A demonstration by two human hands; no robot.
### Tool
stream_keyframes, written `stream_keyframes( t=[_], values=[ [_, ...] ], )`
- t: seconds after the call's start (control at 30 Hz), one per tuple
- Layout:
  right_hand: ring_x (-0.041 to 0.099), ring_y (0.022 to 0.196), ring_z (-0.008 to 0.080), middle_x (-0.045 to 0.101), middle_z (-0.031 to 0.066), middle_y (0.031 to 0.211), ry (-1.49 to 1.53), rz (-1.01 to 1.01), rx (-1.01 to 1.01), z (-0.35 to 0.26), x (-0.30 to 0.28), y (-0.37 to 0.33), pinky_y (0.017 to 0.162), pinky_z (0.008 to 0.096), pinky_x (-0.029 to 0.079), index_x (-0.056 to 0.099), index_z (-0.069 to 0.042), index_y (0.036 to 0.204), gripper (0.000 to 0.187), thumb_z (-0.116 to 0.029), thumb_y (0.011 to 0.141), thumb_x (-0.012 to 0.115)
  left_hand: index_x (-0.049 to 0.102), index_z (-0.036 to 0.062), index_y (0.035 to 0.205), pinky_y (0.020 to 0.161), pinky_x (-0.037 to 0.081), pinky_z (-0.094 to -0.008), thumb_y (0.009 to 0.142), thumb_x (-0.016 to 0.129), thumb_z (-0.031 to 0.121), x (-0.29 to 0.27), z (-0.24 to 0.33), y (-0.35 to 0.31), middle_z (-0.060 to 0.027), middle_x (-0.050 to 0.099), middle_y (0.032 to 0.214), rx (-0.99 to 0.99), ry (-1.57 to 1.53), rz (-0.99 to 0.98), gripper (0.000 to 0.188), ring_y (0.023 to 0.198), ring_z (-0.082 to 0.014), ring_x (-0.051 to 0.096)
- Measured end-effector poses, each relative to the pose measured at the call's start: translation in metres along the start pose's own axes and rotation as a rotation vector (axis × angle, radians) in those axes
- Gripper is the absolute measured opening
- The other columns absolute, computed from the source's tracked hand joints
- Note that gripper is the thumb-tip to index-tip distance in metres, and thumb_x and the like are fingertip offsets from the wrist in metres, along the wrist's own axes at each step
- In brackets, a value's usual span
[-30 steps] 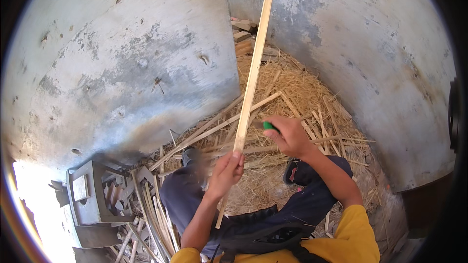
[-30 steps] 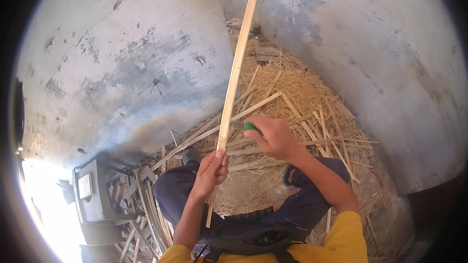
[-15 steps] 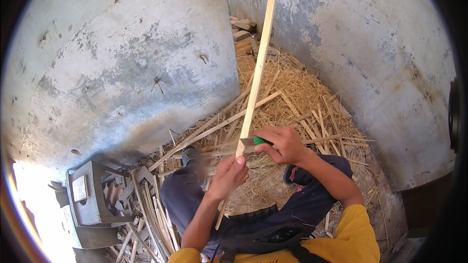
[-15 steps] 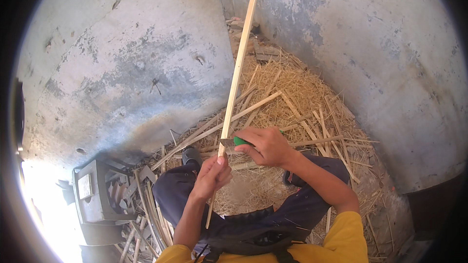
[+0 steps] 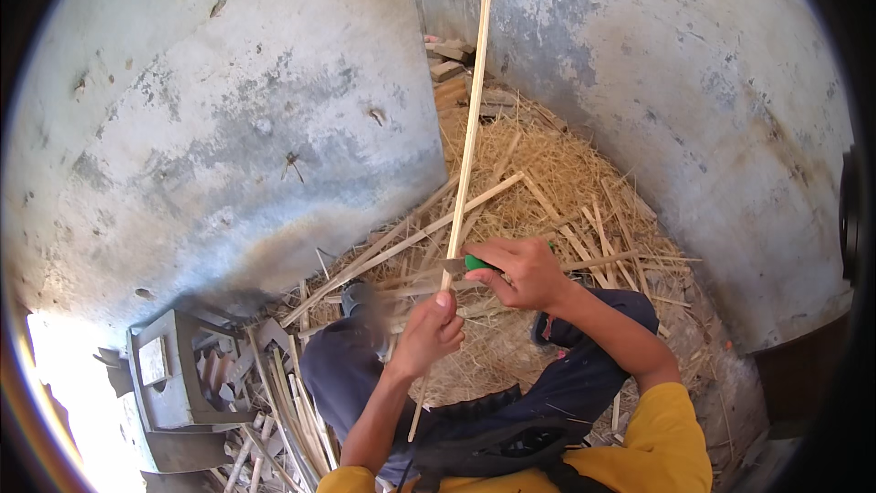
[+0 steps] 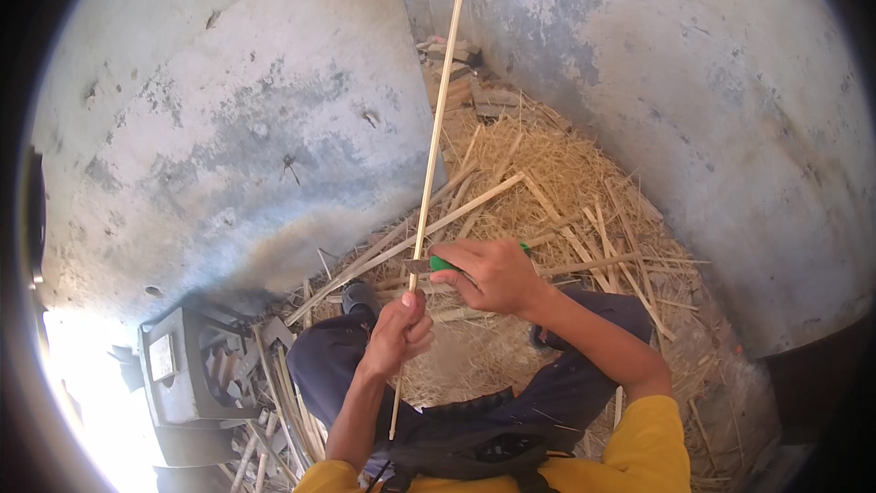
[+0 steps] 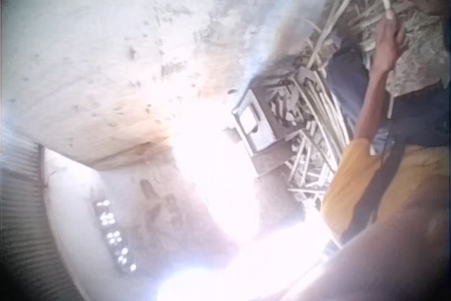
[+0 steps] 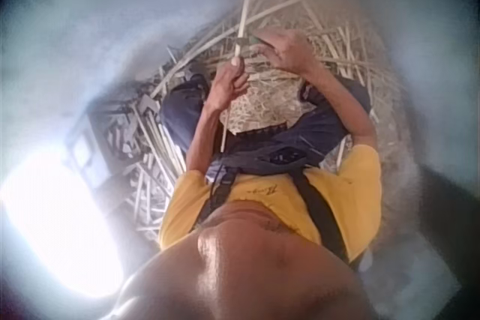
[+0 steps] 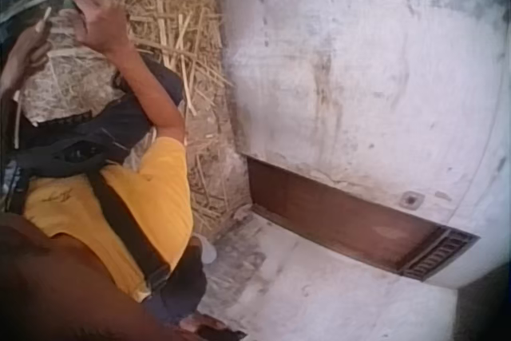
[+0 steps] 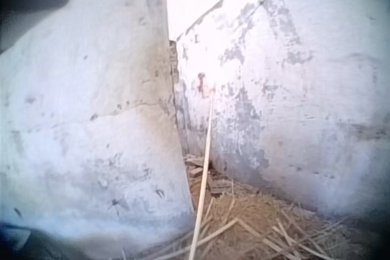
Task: The person shaves thin strips of wood from a long piece of bamboo using a utility knife while squatting on a floor covered in wood shavings.
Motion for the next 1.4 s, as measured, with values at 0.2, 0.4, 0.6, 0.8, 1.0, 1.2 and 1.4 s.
stream_keyframes(
  t=[0.2, 0.4, 0.6, 0.8, 1.0, 1.2, 1.4],
  values=[
    [0.069, 0.062, 0.0269, 0.074, 0.0086, 0.085, -0.046, 0.001, -0.004, 0.001, 0.002, 0.0, 0.053, 0.0369, 0.052, 0.076, -0.008, 0.113, 0.032, -0.034, 0.096, 0.073, 0.04, 0.0144, 0.086, 0.051, 0.02, -0.0266, 0.111, 0.049, 0.052, -0.001, -0.001, 0.0, 0.007, 0.026, 0.066, -0.006, -0.002, 0.013, 0.046, 0.056, -0.0068, 0.023],
    [0.07, 0.062, 0.0253, 0.075, 0.007, 0.088, -0.115, 0.115, -0.009, 0.022, -0.016, 0.009, 0.052, 0.0355, 0.052, 0.075, -0.008, 0.112, 0.03, -0.034, 0.096, 0.073, 0.044, 0.0145, 0.089, 0.051, 0.026, -0.0257, 0.113, 0.048, 0.045, 0.002, -0.002, -0.004, 0.0073, 0.033, 0.066, -0.002, 0.085, 0.037, 0.039, 0.055, -0.0061, 0.032],
    [0.071, 0.066, 0.0254, 0.075, 0.011, 0.088, -0.123, 0.164, 0.002, 0.033, -0.029, 0.012, 0.057, 0.035, 0.054, 0.076, -0.004, 0.113, 0.03, -0.03, 0.098, 0.071, 0.046, 0.0136, 0.092, 0.052, 0.031, -0.0259, 0.114, 0.046, 0.044, -0.003, -0.011, -0.006, 0.0075, 0.038, 0.069, 0.031, 0.129, 0.066, 0.037, 0.057, -0.0056, 0.037],
    [0.07, 0.065, 0.0254, 0.073, 0.0105, 0.085, -0.015, 0.144, -0.023, 0.024, -0.016, 0.009, 0.057, 0.0361, 0.054, 0.074, -0.005, 0.116, 0.034, -0.035, 0.101, 0.067, 0.045, 0.0134, 0.091, 0.053, 0.03, -0.026, 0.114, 0.046, 0.043, 0.001, 0.002, -0.001, 0.0073, 0.037, 0.07, 0.094, 0.178, 0.089, 0.038, 0.058, -0.0064, 0.036],
    [0.069, 0.063, 0.0268, 0.073, 0.0087, 0.084, -0.012, 0.046, -0.069, 0.011, 0.0, 0.003, 0.055, 0.037, 0.053, 0.073, -0.006, 0.118, 0.038, -0.039, 0.101, 0.066, 0.039, 0.0163, 0.082, 0.049, 0.018, -0.026, 0.112, 0.046, 0.052, 0.006, 0.006, 0.001, 0.0083, 0.027, 0.066, 0.128, 0.127, 0.092, 0.047, 0.054, -0.0049, 0.021],
    [0.069, 0.063, 0.0255, 0.073, 0.0071, 0.084, 0.007, 0.016, -0.046, 0.005, 0.002, 0.002, 0.054, 0.0363, 0.052, 0.076, -0.007, 0.113, 0.037, -0.04, 0.097, 0.071, 0.043, 0.0135, 0.09, 0.051, 0.026, -0.0264, 0.115, 0.045, 0.043, -0.002, 0.002, -0.001, 0.0072, 0.034, 0.068, 0.118, 0.112, 0.07, 0.038, 0.055, -0.0063, 0.031],
    [0.069, 0.062, 0.0245, 0.073, 0.0062, 0.083, -0.091, -0.004, -0.043, 0.001, 0.001, 0.002, 0.053, 0.0353, 0.052, 0.076, -0.008, 0.114, 0.034, -0.036, 0.095, 0.074, 0.043, 0.0143, 0.088, 0.049, 0.021, -0.026, 0.114, 0.044, 0.043, 0.006, 0.004, -0.006, 0.0084, 0.031, 0.065, 0.155, 0.195, 0.162, 0.039, 0.053, -0.0039, 0.025]
  ],
)
Point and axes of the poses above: each hand's wrist, its own y-axis towards the middle knuckle, its own x-axis out of the palm, z = x × y, the point moved 5 cm from there along y, towards the middle knuckle
